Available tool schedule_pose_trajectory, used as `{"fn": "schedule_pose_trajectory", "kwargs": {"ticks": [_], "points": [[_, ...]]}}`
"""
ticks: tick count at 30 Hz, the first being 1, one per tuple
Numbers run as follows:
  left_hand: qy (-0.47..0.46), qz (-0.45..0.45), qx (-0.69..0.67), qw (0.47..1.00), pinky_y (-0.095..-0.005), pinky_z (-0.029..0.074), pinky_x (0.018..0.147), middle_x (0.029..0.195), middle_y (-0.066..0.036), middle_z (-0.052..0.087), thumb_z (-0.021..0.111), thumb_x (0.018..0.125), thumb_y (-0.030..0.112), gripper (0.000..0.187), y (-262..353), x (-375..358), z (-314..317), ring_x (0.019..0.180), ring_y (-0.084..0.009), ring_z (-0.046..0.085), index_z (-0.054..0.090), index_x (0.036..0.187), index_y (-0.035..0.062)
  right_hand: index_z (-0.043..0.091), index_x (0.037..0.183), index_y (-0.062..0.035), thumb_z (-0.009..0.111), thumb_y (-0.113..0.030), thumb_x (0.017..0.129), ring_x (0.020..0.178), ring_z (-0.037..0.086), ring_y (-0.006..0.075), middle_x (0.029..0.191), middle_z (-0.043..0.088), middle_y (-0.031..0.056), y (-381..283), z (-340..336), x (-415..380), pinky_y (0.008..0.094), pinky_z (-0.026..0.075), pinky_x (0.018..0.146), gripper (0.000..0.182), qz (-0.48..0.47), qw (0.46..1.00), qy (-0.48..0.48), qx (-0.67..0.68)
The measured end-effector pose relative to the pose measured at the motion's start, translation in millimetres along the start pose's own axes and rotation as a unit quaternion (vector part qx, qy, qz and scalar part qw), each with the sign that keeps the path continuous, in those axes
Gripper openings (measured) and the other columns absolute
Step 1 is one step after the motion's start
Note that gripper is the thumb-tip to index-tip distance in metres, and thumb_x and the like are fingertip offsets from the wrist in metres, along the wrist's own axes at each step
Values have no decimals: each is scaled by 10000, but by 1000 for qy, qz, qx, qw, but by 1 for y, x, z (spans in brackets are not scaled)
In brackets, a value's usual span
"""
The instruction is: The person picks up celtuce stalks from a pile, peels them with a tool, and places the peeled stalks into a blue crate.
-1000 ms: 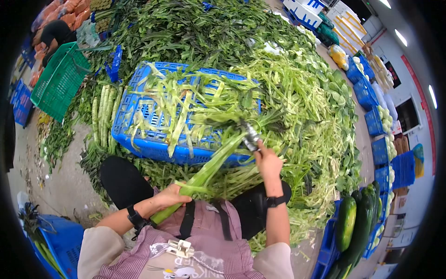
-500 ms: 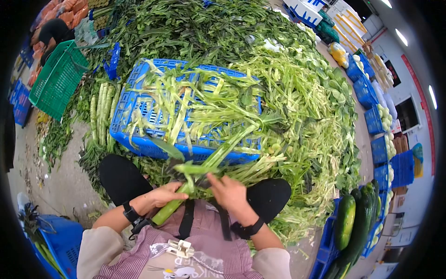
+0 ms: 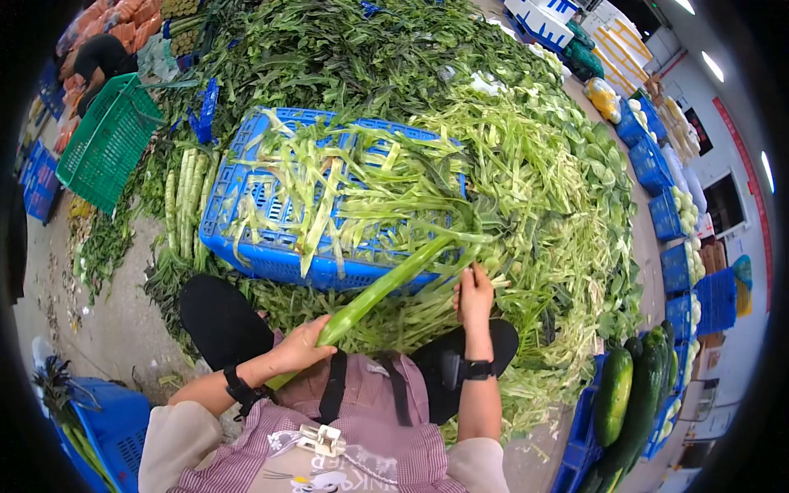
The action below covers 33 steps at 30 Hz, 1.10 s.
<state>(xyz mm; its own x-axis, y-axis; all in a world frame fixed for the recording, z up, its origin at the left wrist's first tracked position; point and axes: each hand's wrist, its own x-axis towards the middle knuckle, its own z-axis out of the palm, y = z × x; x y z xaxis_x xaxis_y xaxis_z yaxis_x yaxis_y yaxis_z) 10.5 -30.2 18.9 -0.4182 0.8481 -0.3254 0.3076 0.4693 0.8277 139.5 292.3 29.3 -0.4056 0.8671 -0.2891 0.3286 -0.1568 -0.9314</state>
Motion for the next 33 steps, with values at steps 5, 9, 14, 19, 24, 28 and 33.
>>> {"fn": "schedule_pose_trajectory", "kwargs": {"ticks": [5, 9, 14, 19, 24, 28, 33], "points": [[5, -13, 2, 1000, -422, 432, 900, 1084, -293, 576, 678, 786, 235, 701, 15, -1, -3, 1037, -403, 551, 360, 1338, -57, 577, 1251, -165, 679, -221, 782, 515, 541, 232, 693, 540, 90, 18, 26, -85, 311, 461, 480, 483, -473, 760, -48, -444], [-62, -48, 35, 996, -434, 430, 899, 1113, -290, 568, 677, 787, 229, 691, 12, 0, -1, 1050, -412, 539, 367, 1335, -55, 599, 1210, -226, 687, -244, 765, 536, 550, 202, 720, 528, 57, 9, 41, -113, 336, 475, 495, 454, -530, 691, -156, -465], [35, -16, 28, 999, -440, 430, 897, 1159, -295, 539, 675, 794, 244, 689, -1, -6, 8, 1058, -417, 531, 362, 1347, -22, 602, 1213, -209, 673, -270, 790, 642, 609, 281, 813, 622, 91, 17, -3, -8, 373, 491, 554, 434, -373, 789, 89, -481], [-14, 54, -217, 974, -410, 440, 877, 1086, -173, 583, 693, 815, 269, 738, 4, 0, 6, 1004, -299, 561, 309, 1394, 21, 563, 1264, -173, 622, -261, 868, 608, 611, 267, 767, 631, 107, 14, -44, 20, 366, 475, 522, 410, -320, 825, 116, -452], [-154, -69, -410, 897, -281, 485, 732, 1049, -87, 576, 691, 826, 242, 711, 1, -10, -21, 825, -160, 580, 305, 1398, 73, 485, 995, -55, 590, -286, 925, 468, 501, 131, 674, 564, 54, -3, -59, 23, 286, 430, 429, 264, -114, 944, 136, 277], [-217, -69, -570, 790, -295, 477, 670, 995, -79, 562, 738, 780, 301, 656, -3, -23, -36, 763, -173, 567, 402, 1291, 64, 510, 886, -63, 607, -290, 915, 561, 564, 156, 714, 598, 80, -5, -69, 26, 307, 476, 493, 248, -108, 923, 151, 337], [-292, -52, -540, 788, -326, 471, 778, 1028, -88, 549, 740, 766, 301, 627, 17, -24, -40, 888, -206, 569, 438, 1250, 41, 518, 1131, 67, 649, -290, 883, 1079, 595, 317, 1184, 588, 212, -7, -33, 32, 412, 525, 839, 454, -52, 903, -88, 418]]}}
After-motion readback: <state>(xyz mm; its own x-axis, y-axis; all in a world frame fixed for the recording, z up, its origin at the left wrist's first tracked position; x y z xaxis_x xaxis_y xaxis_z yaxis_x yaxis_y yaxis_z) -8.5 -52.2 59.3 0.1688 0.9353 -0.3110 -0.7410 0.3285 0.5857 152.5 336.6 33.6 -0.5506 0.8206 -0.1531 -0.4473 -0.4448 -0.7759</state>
